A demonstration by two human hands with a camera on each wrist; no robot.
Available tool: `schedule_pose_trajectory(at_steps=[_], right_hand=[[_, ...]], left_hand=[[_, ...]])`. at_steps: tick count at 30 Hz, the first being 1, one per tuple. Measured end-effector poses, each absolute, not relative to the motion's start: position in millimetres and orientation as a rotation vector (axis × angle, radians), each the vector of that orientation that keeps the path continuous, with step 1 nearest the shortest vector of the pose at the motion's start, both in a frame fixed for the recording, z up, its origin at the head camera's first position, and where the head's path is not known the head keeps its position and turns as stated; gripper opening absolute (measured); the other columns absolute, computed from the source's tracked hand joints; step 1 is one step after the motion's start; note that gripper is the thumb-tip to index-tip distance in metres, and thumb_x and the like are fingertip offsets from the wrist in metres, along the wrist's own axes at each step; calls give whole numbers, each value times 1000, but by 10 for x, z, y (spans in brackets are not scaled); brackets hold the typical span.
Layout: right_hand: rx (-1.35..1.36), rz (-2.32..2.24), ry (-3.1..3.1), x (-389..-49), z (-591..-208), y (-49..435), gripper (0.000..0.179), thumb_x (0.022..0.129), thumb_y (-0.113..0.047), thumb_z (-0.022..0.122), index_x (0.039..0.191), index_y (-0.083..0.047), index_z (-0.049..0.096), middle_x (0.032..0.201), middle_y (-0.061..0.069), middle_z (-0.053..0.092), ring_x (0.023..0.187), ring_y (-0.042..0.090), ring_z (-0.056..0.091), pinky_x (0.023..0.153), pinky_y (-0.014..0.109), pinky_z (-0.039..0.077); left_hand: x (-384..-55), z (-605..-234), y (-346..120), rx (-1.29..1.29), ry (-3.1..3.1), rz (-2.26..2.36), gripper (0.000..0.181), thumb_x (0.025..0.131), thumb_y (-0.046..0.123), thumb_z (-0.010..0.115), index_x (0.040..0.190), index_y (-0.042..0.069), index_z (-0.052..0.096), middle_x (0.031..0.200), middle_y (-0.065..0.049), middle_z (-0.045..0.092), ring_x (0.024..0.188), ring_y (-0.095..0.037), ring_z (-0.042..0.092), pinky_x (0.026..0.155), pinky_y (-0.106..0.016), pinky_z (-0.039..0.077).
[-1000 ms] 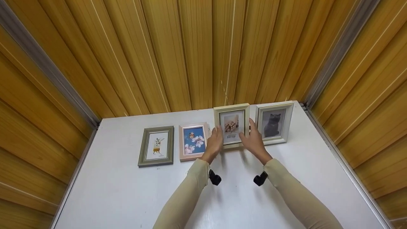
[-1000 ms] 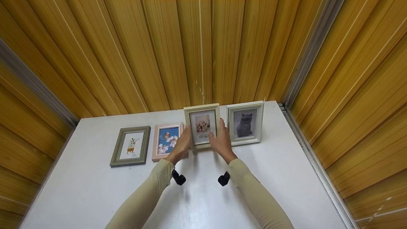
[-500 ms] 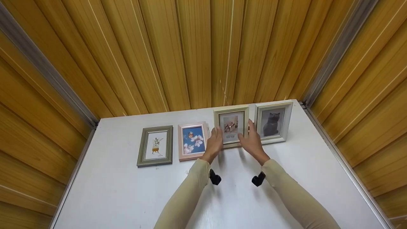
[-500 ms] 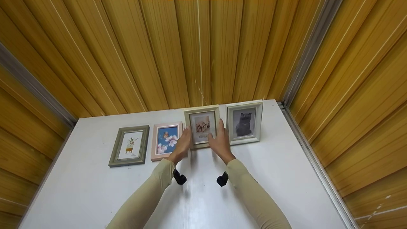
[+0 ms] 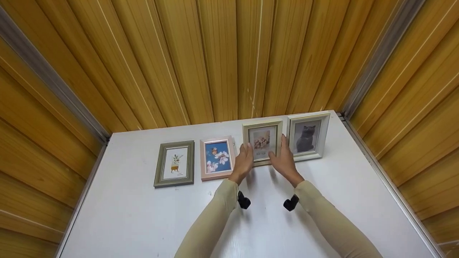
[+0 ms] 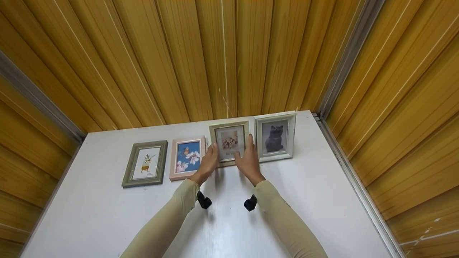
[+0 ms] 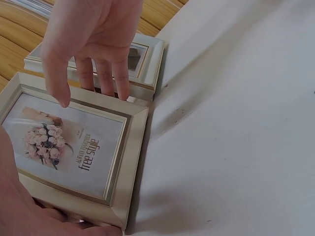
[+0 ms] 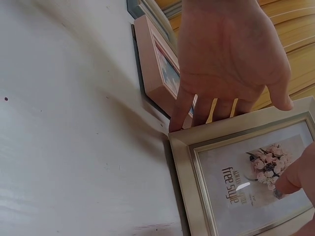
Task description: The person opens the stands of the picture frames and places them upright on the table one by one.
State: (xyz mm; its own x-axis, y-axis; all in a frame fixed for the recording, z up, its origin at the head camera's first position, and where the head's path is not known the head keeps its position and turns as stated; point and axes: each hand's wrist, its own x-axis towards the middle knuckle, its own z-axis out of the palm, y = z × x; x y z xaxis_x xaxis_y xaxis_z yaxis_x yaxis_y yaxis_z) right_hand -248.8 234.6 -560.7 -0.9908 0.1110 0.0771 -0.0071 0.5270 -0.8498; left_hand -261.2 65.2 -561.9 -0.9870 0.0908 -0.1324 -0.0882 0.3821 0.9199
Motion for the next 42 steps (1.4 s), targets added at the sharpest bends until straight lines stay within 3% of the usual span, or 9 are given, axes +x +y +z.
schedule_pose_trajectory(at_steps=[20,34,42], right_hand=[[-63,1448,-2596,-2472,-5623,2359,86,99,-10,58,163,0,2,164,31,18,149,48,25,118,60,26],[-59,1441,-2582,-2455,-5618,2334,85,100,-12,59,163,-2,3,165,29,18,149,46,25,118,59,27],[-25,1447,-2581,-2410,-5603,2356,85,102,-12,58,164,-4,0,165,28,20,147,47,29,115,62,31]], left_hand=[[-2606,-5640,672,0,2445,1678,82,107,61,21,162,0,19,164,-21,30,150,-38,30,122,-49,24],[-2592,-5615,616,2,2438,1667,77,109,55,29,163,1,18,166,-19,27,152,-36,27,123,-49,23],[-2570,-5577,551,60,2545,1700,69,110,45,36,160,-1,28,159,-23,39,144,-39,42,118,-48,35]])
